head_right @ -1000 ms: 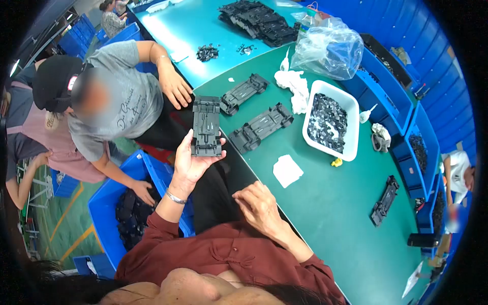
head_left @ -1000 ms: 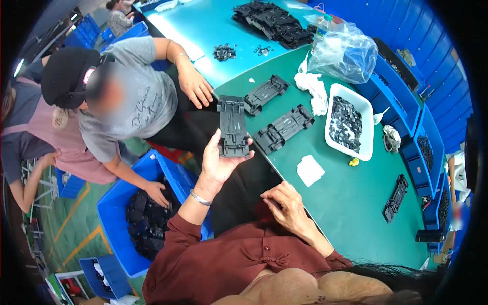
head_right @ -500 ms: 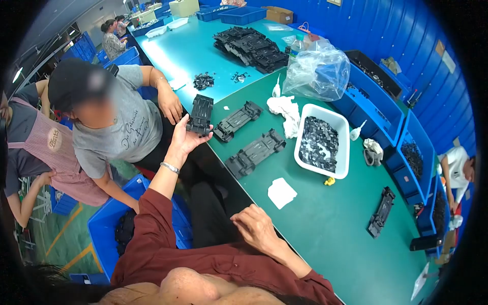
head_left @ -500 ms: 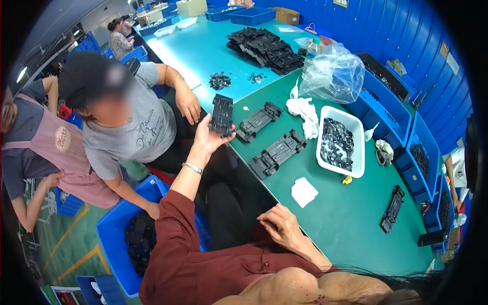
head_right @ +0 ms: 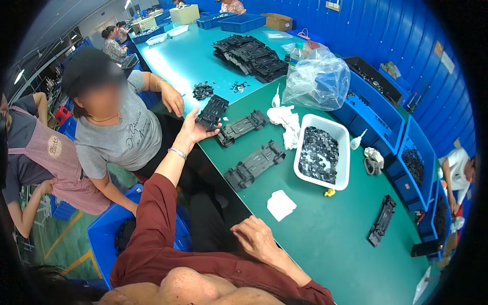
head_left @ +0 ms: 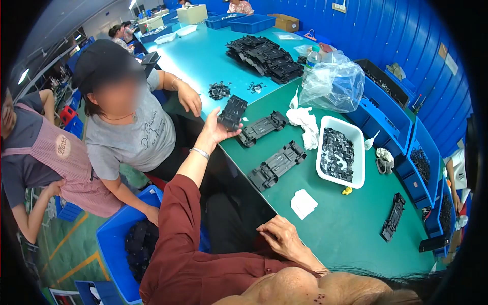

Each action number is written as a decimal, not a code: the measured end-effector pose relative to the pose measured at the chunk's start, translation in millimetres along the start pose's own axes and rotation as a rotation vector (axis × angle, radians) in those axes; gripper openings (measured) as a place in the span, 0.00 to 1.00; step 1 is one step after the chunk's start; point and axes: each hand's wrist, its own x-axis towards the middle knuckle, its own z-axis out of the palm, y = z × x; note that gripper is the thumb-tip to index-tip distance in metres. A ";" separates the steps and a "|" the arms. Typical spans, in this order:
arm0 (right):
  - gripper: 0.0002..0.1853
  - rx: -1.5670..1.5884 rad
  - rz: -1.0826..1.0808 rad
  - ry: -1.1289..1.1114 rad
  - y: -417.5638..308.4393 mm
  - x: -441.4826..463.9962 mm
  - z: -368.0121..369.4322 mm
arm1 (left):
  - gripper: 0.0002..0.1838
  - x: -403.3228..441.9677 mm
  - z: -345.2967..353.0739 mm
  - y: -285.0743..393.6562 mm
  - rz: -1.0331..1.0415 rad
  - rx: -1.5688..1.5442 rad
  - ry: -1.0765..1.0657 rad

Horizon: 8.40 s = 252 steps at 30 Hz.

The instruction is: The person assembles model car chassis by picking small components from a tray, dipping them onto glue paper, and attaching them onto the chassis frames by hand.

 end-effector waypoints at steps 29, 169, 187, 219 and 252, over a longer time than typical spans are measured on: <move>0.09 -0.048 -0.020 -0.006 -2.9 1.1 -0.1 | 0.54 3.1 -8.7 0.9 0.063 -0.035 0.012; 0.10 -0.340 0.451 0.183 136.8 70.2 -230.8 | 0.14 -359.0 -41.8 -265.0 0.319 0.169 0.438; 0.08 0.112 0.484 0.304 129.6 54.1 -218.2 | 0.19 -345.0 8.6 -276.6 0.078 0.132 0.063; 0.08 0.078 0.501 0.262 116.8 51.9 -208.0 | 0.18 -339.6 9.0 -276.0 0.064 0.138 0.128; 0.12 0.328 0.632 0.375 114.0 32.8 -218.7 | 0.24 -335.3 4.9 -284.2 0.046 0.010 0.068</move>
